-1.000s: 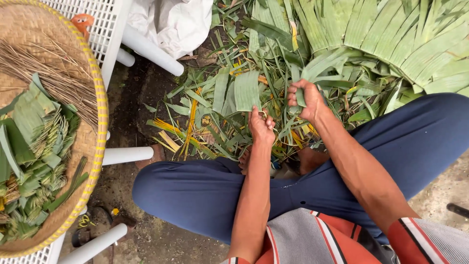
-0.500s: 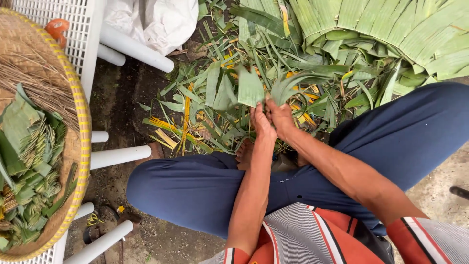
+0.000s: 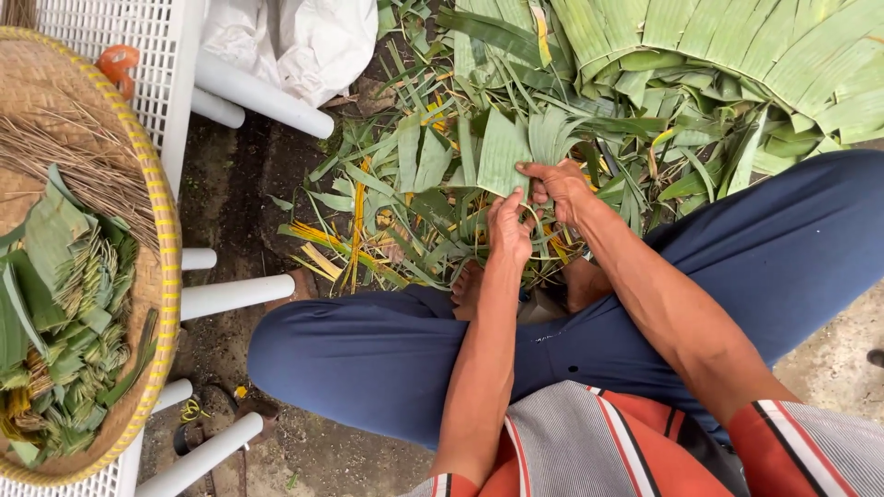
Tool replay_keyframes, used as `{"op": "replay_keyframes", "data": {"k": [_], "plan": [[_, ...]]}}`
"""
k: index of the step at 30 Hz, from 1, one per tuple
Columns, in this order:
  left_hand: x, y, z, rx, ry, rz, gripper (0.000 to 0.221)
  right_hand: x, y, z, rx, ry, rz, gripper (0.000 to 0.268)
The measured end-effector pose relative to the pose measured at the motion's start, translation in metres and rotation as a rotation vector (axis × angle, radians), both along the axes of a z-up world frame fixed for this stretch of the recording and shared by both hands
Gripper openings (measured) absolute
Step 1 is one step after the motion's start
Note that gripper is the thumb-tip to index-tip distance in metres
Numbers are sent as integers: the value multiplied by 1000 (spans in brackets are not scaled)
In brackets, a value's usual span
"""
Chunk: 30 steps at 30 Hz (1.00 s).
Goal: The person is tearing large banana leaves into smaller, uniform strips by hand and stacking them in a basket.
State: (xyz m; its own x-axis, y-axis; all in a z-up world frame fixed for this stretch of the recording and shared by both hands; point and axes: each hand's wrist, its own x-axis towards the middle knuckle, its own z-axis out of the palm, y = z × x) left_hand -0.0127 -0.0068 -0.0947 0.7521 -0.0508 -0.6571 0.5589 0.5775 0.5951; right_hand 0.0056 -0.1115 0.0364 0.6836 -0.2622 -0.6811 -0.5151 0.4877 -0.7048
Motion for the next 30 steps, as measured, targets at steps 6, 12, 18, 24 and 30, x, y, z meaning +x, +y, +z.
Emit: {"op": "replay_keyframes", "data": {"k": [6,12,18,24,30], "plan": [[7,9,15,-20,-51,100,36,1,-2,-20,7,-106,-57,31],[10,11,49,-91,-78,182,30,-1,0,-22,17,-125,-80,20],[12,9,17,-73,-37,171,23,-1,1,-18,-10,-127,-85,16],[12,8,28,-58,-41,172,22,-3,2,-28,-20,-158,-102,14],[11,7,26,-45,-65,173,23,-1,2,-34,-40,-168,-100,17]]}}
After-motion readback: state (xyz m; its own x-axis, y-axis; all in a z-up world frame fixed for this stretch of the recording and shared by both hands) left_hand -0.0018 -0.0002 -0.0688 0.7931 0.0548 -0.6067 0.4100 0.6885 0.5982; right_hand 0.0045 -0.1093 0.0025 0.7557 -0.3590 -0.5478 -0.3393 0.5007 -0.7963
